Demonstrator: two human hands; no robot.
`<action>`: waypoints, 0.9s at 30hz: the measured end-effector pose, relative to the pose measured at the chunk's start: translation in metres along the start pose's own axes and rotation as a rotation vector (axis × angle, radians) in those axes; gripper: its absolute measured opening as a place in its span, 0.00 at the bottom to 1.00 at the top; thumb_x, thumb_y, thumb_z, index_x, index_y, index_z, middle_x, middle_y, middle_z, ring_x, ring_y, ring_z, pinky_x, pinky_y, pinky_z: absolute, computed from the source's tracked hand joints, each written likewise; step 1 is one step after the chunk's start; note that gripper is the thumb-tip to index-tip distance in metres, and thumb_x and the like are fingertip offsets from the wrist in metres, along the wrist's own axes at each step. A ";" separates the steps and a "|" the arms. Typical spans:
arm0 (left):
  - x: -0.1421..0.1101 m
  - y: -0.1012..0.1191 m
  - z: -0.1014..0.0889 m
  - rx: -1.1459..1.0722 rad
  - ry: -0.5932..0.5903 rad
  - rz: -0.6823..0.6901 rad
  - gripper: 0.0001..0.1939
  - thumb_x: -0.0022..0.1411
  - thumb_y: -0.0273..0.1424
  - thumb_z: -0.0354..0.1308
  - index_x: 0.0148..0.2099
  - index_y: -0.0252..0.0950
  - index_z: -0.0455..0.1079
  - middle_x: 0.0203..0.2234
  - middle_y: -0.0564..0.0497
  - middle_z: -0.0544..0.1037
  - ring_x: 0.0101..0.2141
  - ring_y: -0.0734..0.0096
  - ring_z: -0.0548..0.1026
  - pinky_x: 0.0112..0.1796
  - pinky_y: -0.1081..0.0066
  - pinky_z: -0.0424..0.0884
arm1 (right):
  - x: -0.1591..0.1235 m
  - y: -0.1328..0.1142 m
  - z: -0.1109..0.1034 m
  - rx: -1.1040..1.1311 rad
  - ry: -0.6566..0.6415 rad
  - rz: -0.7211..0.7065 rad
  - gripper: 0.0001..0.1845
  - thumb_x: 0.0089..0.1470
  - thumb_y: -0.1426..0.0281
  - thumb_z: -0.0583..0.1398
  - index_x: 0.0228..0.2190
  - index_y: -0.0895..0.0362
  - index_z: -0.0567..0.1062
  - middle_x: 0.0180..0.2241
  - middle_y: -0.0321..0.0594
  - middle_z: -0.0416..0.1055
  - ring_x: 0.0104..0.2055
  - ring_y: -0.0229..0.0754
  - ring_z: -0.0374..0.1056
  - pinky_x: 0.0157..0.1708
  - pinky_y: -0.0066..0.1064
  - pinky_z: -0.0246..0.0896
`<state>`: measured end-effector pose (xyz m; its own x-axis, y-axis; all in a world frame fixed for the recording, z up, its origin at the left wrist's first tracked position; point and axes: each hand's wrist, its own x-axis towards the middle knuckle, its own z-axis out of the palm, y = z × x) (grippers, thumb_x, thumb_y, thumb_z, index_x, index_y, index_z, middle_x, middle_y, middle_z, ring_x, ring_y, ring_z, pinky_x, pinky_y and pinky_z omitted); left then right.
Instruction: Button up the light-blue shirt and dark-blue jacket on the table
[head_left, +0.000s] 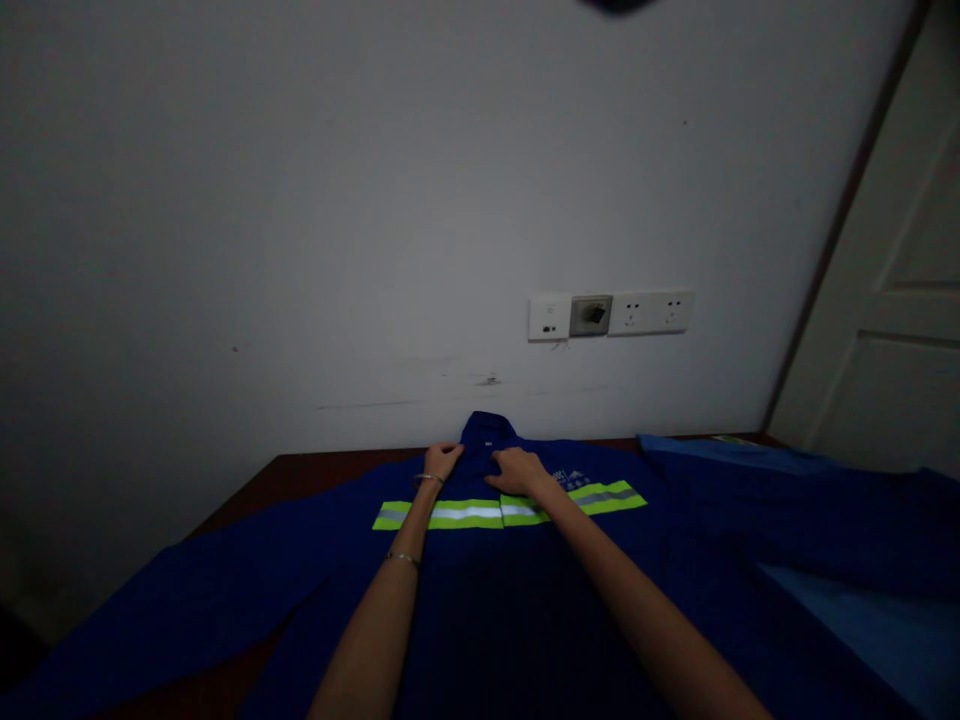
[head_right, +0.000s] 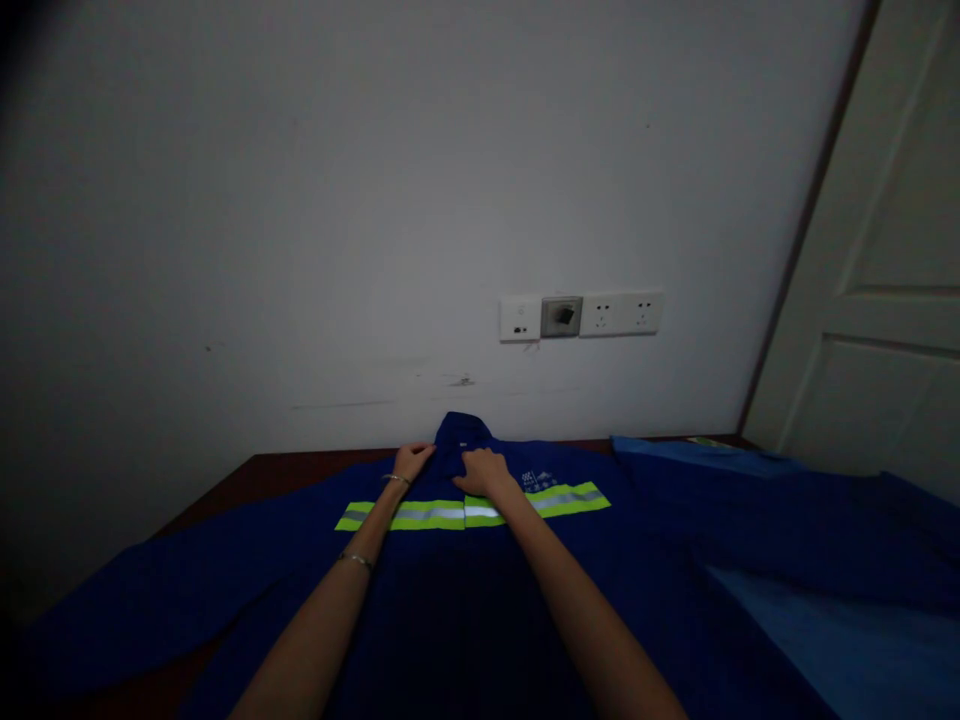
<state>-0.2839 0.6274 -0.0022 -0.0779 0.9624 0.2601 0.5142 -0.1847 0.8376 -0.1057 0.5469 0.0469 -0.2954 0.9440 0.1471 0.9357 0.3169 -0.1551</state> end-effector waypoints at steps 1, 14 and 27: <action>0.001 -0.001 0.001 -0.007 -0.014 0.012 0.12 0.51 0.33 0.56 0.33 0.30 0.75 0.31 0.46 0.79 0.35 0.66 0.75 0.37 0.72 0.67 | 0.000 0.002 0.001 0.001 -0.012 -0.004 0.25 0.46 0.56 0.57 0.43 0.57 0.71 0.42 0.51 0.71 0.45 0.54 0.67 0.40 0.41 0.62; 0.010 -0.006 0.001 -0.015 -0.133 -0.019 0.08 0.48 0.28 0.58 0.30 0.31 0.76 0.26 0.48 0.78 0.31 0.68 0.74 0.34 0.72 0.68 | 0.019 0.045 -0.005 0.279 0.033 -0.095 0.24 0.45 0.72 0.59 0.47 0.59 0.70 0.47 0.45 0.69 0.48 0.44 0.65 0.48 0.30 0.56; 0.016 0.020 -0.045 0.022 -0.203 -0.185 0.08 0.47 0.30 0.56 0.22 0.31 0.70 0.14 0.53 0.69 0.19 0.76 0.66 0.21 0.77 0.58 | 0.012 0.102 -0.044 0.595 0.147 0.495 0.21 0.42 0.76 0.57 0.42 0.62 0.72 0.28 0.43 0.73 0.26 0.39 0.68 0.25 0.26 0.62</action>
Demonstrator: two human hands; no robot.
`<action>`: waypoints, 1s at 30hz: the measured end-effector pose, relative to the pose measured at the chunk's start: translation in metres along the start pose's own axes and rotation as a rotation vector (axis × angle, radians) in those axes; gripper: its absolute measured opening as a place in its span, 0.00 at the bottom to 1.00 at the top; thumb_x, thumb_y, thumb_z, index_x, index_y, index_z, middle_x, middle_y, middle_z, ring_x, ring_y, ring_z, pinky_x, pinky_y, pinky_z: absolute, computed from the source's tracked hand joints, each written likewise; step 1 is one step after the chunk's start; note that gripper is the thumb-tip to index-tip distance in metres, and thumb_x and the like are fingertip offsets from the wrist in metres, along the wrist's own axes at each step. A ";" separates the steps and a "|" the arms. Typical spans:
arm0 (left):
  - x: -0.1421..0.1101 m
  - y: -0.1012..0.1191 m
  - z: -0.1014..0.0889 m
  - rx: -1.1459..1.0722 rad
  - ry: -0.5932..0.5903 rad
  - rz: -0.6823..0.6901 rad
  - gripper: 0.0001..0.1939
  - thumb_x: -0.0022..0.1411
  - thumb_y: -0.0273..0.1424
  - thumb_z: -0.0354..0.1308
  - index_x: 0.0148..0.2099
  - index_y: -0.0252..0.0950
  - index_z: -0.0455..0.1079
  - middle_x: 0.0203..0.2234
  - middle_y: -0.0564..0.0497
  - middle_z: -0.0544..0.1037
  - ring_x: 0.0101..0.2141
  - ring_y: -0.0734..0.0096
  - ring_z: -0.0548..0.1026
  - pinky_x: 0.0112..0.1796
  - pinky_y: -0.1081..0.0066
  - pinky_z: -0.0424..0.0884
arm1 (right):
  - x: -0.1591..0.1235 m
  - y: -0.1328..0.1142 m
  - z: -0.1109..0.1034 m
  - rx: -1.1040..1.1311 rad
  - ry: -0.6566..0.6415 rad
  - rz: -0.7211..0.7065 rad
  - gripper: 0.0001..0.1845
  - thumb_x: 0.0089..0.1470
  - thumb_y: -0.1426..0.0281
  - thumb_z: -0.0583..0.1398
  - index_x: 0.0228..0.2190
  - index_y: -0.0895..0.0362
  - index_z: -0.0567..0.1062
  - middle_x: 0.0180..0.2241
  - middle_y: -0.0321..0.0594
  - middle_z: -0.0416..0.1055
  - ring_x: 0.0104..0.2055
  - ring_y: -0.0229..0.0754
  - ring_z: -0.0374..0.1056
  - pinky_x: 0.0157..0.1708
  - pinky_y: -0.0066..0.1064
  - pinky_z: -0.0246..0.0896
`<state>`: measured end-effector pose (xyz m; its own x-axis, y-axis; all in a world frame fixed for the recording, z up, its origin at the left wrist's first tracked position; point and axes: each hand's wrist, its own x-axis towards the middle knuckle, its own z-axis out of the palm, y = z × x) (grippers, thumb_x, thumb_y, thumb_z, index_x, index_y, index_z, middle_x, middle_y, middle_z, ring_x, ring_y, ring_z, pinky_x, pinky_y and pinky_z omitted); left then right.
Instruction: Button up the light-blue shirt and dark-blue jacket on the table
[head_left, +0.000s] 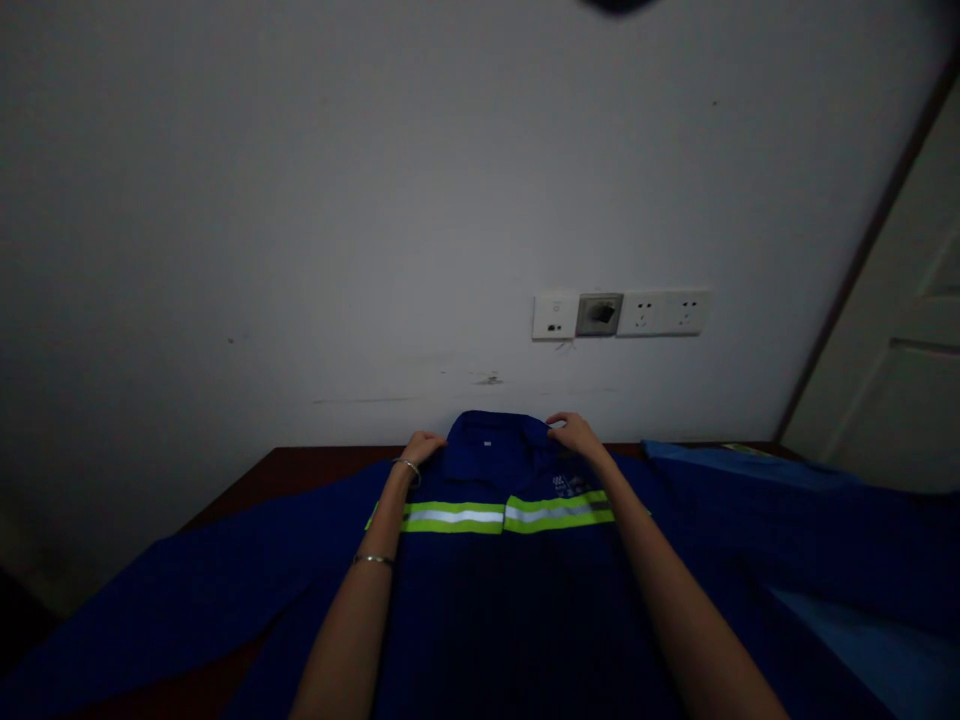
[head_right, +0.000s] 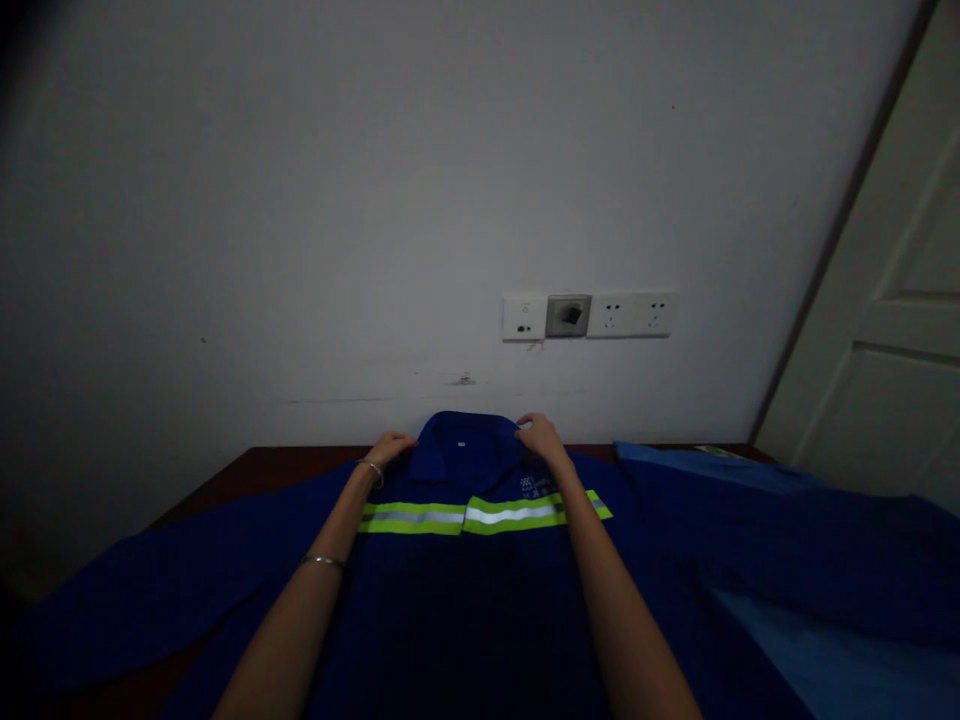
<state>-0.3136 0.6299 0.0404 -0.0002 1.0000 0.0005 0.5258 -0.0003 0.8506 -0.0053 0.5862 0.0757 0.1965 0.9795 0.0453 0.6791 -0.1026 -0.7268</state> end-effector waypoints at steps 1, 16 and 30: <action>0.000 0.000 -0.003 0.010 0.005 -0.017 0.08 0.47 0.30 0.55 0.22 0.31 0.70 0.14 0.53 0.69 0.19 0.76 0.65 0.21 0.76 0.58 | 0.000 0.003 -0.004 0.045 -0.028 0.047 0.21 0.42 0.75 0.56 0.42 0.62 0.71 0.28 0.43 0.72 0.26 0.38 0.68 0.24 0.26 0.62; -0.020 0.045 0.010 0.571 0.309 0.158 0.04 0.51 0.29 0.55 0.31 0.34 0.66 0.30 0.48 0.73 0.36 0.68 0.70 0.34 0.73 0.61 | -0.032 -0.027 0.014 -0.614 0.289 -0.145 0.17 0.48 0.78 0.53 0.43 0.63 0.67 0.40 0.54 0.68 0.44 0.50 0.65 0.36 0.34 0.60; 0.010 0.034 0.055 1.026 0.268 0.499 0.09 0.55 0.20 0.50 0.39 0.29 0.68 0.38 0.39 0.69 0.43 0.59 0.65 0.43 0.63 0.60 | 0.003 -0.022 0.060 -0.744 0.176 -0.335 0.12 0.51 0.74 0.55 0.40 0.60 0.70 0.40 0.49 0.68 0.44 0.47 0.63 0.37 0.31 0.59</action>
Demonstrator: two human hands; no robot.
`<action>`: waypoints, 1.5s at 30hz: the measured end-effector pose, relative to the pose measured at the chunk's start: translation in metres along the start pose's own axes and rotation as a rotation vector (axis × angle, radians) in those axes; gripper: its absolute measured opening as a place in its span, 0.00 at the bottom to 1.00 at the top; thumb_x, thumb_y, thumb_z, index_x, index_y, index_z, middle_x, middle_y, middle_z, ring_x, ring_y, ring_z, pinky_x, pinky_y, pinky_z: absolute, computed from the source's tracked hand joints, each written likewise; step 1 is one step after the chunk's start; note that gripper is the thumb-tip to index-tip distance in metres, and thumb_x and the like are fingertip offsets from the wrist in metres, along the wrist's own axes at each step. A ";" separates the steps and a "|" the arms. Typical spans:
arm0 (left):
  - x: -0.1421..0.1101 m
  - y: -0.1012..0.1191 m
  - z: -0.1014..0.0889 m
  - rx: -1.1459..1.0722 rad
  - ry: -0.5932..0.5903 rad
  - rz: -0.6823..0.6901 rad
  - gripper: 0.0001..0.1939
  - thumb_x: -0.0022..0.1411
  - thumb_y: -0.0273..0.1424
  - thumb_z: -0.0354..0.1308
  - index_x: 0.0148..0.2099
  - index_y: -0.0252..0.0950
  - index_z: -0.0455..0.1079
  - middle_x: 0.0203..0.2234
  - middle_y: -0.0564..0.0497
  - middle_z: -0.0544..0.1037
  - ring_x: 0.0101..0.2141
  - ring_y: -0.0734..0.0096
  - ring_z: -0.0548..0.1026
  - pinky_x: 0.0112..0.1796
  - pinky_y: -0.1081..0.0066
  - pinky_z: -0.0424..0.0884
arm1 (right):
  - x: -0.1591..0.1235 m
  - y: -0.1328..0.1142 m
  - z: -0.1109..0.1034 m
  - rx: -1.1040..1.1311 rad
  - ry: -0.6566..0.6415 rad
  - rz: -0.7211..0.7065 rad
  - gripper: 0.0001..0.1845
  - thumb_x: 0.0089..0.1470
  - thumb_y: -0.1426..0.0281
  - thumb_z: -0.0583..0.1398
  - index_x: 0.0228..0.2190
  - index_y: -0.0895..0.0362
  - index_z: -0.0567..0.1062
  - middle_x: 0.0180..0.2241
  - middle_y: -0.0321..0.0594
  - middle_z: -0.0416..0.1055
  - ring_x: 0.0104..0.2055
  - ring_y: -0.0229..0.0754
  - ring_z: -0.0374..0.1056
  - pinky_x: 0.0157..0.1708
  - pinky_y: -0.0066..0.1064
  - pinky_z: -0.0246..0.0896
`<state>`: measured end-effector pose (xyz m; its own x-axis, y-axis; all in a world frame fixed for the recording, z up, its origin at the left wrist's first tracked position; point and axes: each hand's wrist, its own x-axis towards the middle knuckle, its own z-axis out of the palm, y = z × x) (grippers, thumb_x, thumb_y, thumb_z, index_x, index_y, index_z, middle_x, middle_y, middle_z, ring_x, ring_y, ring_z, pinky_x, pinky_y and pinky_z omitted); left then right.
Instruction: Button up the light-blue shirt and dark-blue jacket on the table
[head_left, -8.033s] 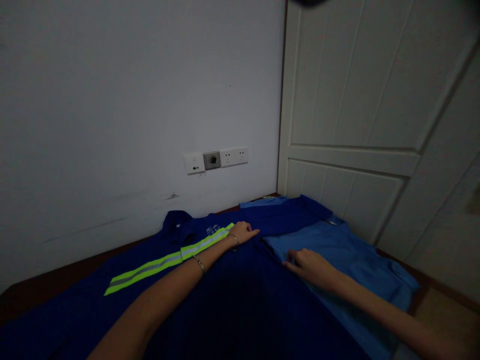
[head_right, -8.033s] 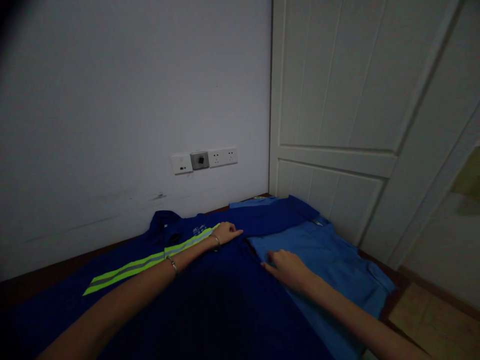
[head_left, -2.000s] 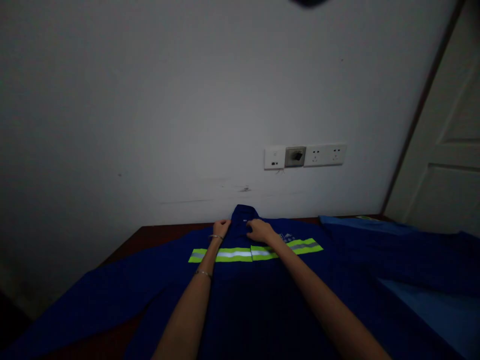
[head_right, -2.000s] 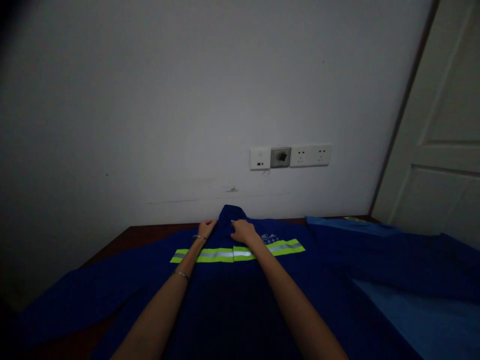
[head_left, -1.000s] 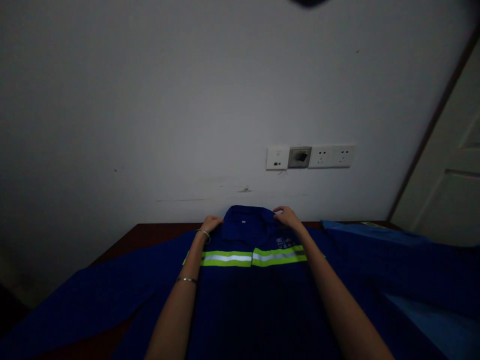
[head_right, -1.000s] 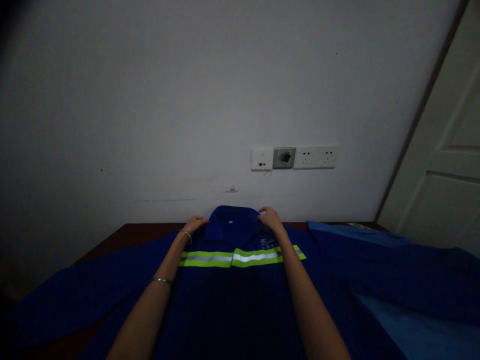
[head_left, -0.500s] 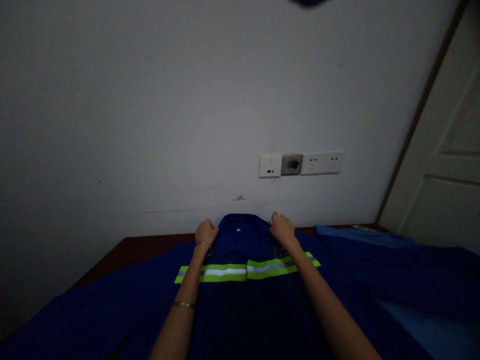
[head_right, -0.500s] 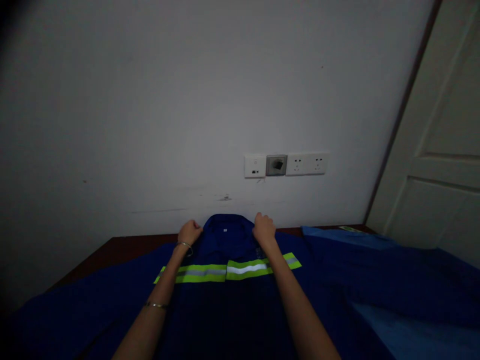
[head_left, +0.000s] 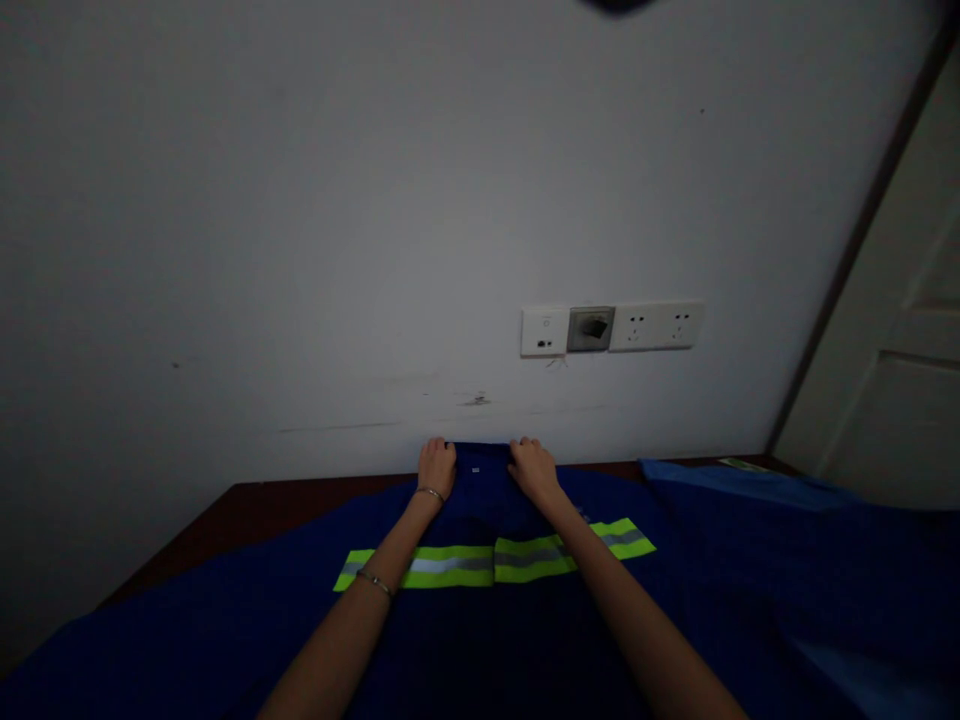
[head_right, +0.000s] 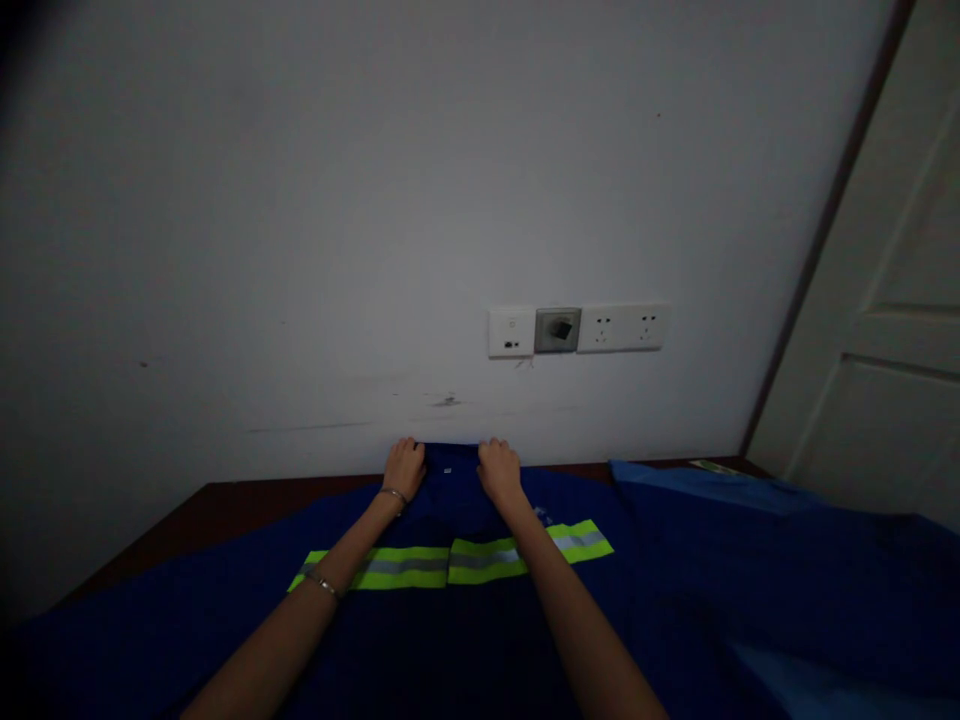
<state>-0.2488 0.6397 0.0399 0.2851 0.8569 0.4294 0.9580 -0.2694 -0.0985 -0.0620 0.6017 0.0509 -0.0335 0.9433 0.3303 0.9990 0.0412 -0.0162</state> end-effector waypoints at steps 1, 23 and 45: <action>-0.001 -0.001 0.002 0.003 0.009 -0.025 0.10 0.55 0.20 0.50 0.40 0.29 0.67 0.39 0.39 0.68 0.43 0.59 0.65 0.43 0.63 0.60 | 0.001 0.000 0.002 -0.002 0.008 0.005 0.13 0.51 0.75 0.55 0.40 0.60 0.69 0.40 0.49 0.68 0.44 0.47 0.63 0.36 0.31 0.59; 0.013 -0.043 -0.034 -0.368 -0.394 -0.107 0.19 0.46 0.18 0.52 0.42 0.31 0.72 0.33 0.47 0.76 0.36 0.71 0.73 0.36 0.78 0.64 | 0.015 0.053 -0.028 0.369 -0.169 -0.186 0.18 0.41 0.83 0.54 0.36 0.62 0.75 0.37 0.46 0.73 0.39 0.40 0.66 0.38 0.25 0.55; 0.011 -0.055 -0.070 -0.506 -0.452 0.121 0.14 0.45 0.33 0.58 0.36 0.31 0.72 0.28 0.49 0.74 0.29 0.71 0.70 0.29 0.76 0.62 | 0.018 0.078 -0.049 0.741 -0.159 -0.191 0.12 0.43 0.74 0.55 0.31 0.63 0.75 0.26 0.39 0.72 0.29 0.37 0.64 0.32 0.26 0.57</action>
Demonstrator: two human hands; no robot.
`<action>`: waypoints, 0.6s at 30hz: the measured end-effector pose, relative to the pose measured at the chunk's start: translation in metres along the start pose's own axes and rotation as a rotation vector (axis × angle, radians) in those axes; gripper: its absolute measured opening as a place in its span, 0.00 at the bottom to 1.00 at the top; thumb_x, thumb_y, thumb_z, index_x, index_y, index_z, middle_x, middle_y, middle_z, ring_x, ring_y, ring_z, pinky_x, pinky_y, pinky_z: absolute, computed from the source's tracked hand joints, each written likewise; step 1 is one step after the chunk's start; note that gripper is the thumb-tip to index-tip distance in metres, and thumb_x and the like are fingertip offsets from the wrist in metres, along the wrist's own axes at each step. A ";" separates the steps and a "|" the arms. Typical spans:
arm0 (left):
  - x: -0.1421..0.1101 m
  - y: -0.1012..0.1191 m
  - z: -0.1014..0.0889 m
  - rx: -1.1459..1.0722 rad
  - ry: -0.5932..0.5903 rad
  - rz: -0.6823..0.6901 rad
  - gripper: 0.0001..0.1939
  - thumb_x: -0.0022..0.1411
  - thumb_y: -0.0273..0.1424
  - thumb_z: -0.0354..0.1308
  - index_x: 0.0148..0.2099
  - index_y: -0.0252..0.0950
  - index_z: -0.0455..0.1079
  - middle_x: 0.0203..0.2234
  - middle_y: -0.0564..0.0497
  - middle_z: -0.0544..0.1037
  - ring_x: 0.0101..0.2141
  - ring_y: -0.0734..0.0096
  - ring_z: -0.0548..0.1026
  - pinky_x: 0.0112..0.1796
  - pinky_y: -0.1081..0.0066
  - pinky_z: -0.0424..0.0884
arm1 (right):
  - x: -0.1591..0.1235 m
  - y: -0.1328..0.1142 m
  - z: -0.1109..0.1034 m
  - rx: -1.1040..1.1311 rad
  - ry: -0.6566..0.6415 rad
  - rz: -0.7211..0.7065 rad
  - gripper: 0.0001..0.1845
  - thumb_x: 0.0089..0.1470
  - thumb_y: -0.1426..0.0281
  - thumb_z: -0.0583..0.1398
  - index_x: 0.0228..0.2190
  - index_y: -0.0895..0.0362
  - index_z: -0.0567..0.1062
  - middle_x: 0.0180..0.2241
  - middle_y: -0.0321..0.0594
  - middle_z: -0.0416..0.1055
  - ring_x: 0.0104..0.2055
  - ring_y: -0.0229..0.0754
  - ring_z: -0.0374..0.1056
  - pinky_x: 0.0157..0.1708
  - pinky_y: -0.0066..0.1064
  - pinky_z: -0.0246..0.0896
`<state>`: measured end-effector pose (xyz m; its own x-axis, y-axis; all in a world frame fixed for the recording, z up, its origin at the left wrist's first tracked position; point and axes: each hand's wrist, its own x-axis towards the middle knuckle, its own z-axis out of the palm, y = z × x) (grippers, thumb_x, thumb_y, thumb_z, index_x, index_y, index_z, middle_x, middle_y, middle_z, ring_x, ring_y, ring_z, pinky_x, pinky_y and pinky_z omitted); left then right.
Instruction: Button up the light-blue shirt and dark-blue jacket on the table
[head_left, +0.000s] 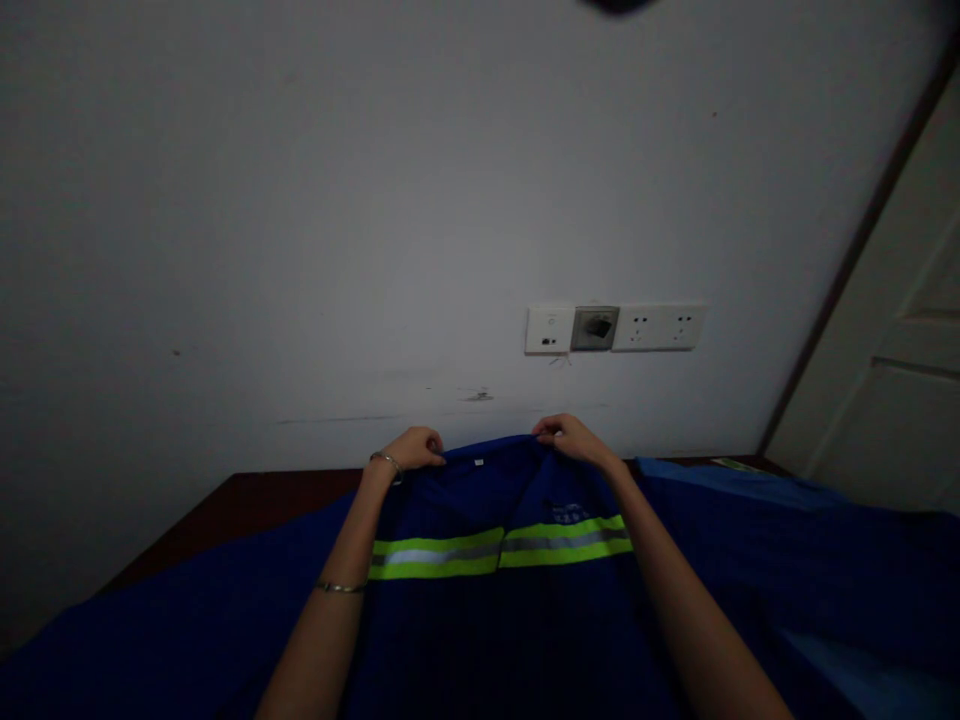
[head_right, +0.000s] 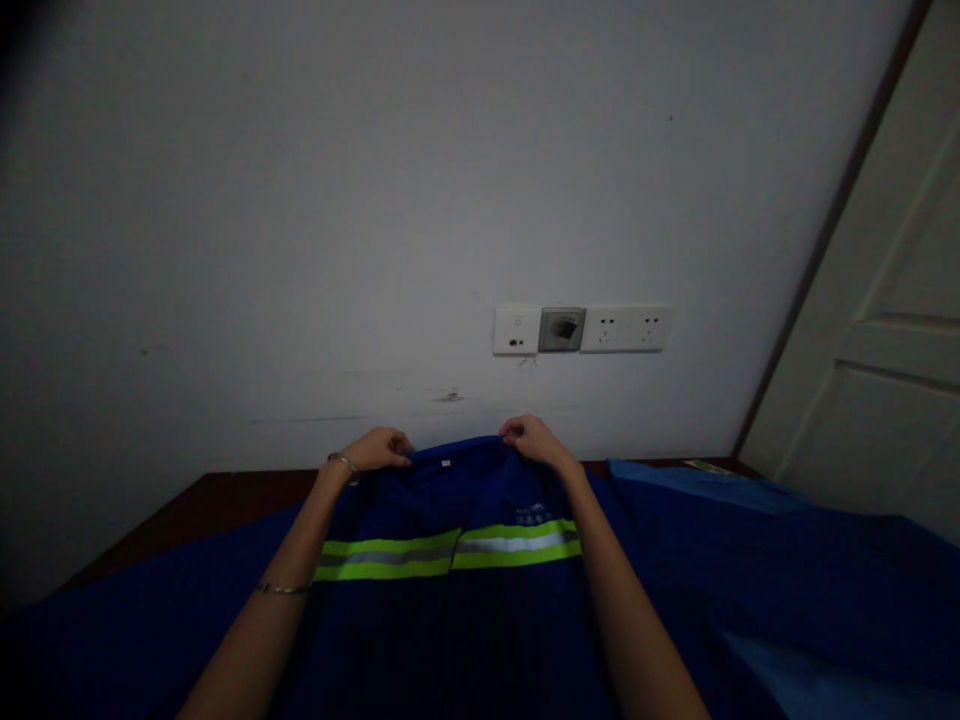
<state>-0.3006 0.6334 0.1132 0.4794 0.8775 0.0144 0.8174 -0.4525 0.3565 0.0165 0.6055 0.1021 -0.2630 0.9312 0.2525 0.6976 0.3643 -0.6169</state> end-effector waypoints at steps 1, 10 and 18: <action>0.002 0.006 0.003 0.022 0.014 0.045 0.16 0.46 0.35 0.59 0.37 0.32 0.72 0.29 0.49 0.74 0.30 0.71 0.70 0.29 0.76 0.62 | 0.000 -0.003 0.000 -0.012 0.008 -0.011 0.12 0.43 0.74 0.55 0.31 0.63 0.75 0.26 0.39 0.72 0.29 0.37 0.64 0.33 0.27 0.57; 0.004 0.017 0.017 0.219 0.054 0.047 0.10 0.48 0.25 0.56 0.36 0.35 0.71 0.31 0.49 0.75 0.31 0.69 0.70 0.30 0.75 0.61 | -0.006 -0.022 -0.005 -0.103 0.004 -0.064 0.11 0.46 0.77 0.53 0.32 0.60 0.71 0.30 0.38 0.70 0.32 0.36 0.64 0.33 0.24 0.55; -0.007 0.012 -0.009 -0.028 -0.039 -0.025 0.06 0.49 0.28 0.54 0.27 0.32 0.71 0.18 0.55 0.70 0.20 0.78 0.65 0.24 0.78 0.58 | -0.005 -0.022 0.005 -0.287 -0.018 0.102 0.13 0.53 0.78 0.49 0.41 0.61 0.67 0.33 0.44 0.71 0.33 0.38 0.65 0.32 0.25 0.53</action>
<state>-0.2974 0.6229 0.1261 0.4715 0.8813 -0.0309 0.8201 -0.4253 0.3827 -0.0006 0.5930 0.1109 -0.1921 0.9638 0.1849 0.8800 0.2526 -0.4022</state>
